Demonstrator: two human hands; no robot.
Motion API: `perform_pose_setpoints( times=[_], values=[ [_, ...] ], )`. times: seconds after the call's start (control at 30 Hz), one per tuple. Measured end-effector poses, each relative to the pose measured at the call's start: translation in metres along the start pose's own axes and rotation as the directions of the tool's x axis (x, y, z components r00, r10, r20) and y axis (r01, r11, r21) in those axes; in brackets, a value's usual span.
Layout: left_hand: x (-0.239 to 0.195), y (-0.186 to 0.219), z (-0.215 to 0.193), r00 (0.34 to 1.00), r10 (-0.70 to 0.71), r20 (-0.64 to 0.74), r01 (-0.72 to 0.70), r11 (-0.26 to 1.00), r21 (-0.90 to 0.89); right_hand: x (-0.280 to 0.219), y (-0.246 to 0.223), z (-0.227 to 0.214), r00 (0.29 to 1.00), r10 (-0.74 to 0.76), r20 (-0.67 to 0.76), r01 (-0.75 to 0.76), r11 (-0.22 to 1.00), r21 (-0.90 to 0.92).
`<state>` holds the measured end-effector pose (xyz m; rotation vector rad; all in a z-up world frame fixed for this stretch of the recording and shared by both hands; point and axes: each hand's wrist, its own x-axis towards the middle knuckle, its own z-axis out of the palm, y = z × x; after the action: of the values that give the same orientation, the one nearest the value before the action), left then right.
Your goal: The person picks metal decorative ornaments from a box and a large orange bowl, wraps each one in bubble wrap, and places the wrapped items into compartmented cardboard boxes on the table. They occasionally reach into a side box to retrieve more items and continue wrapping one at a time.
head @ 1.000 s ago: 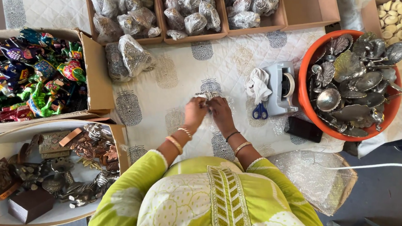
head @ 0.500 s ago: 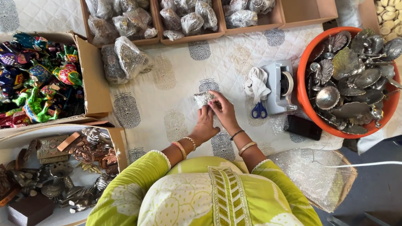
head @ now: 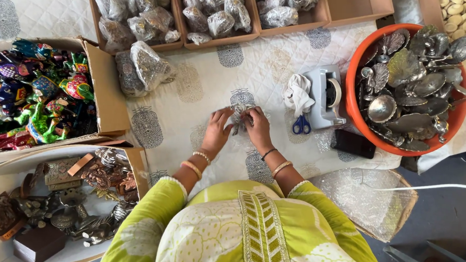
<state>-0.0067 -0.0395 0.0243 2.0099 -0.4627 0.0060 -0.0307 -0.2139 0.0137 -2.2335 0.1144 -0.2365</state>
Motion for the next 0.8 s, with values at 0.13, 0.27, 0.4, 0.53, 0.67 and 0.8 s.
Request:
perform_pose_setpoints(
  times=[0.13,0.27,0.4,0.53,0.67,0.8],
  values=[
    [0.018,-0.006,0.001,0.989,0.128,0.067,-0.129,0.991,0.015,0.002,0.002,0.000,0.998,0.048,0.037,-0.051,0.996,0.074],
    [0.025,-0.025,0.016,0.980,0.169,0.109,-0.181,0.977,0.115,0.000,-0.002,-0.004,0.998,0.048,0.037,-0.052,0.989,0.141],
    [0.033,-0.028,0.018,0.966,0.196,0.168,-0.220,0.966,0.138,-0.004,0.000,-0.003,0.994,0.103,0.041,-0.111,0.940,0.324],
    [0.039,-0.026,0.017,0.926,0.230,0.298,-0.294,0.936,0.192,-0.005,0.008,-0.002,0.989,0.129,0.075,-0.148,0.917,0.370],
    [0.043,-0.018,0.016,0.913,0.213,0.347,-0.300,0.928,0.220,-0.002,-0.007,-0.009,0.990,0.084,0.118,-0.122,0.921,0.369],
    [0.045,-0.015,0.016,0.939,0.164,0.302,-0.237,0.945,0.225,-0.004,0.007,0.001,0.984,0.155,0.093,-0.179,0.901,0.395]
  ],
)
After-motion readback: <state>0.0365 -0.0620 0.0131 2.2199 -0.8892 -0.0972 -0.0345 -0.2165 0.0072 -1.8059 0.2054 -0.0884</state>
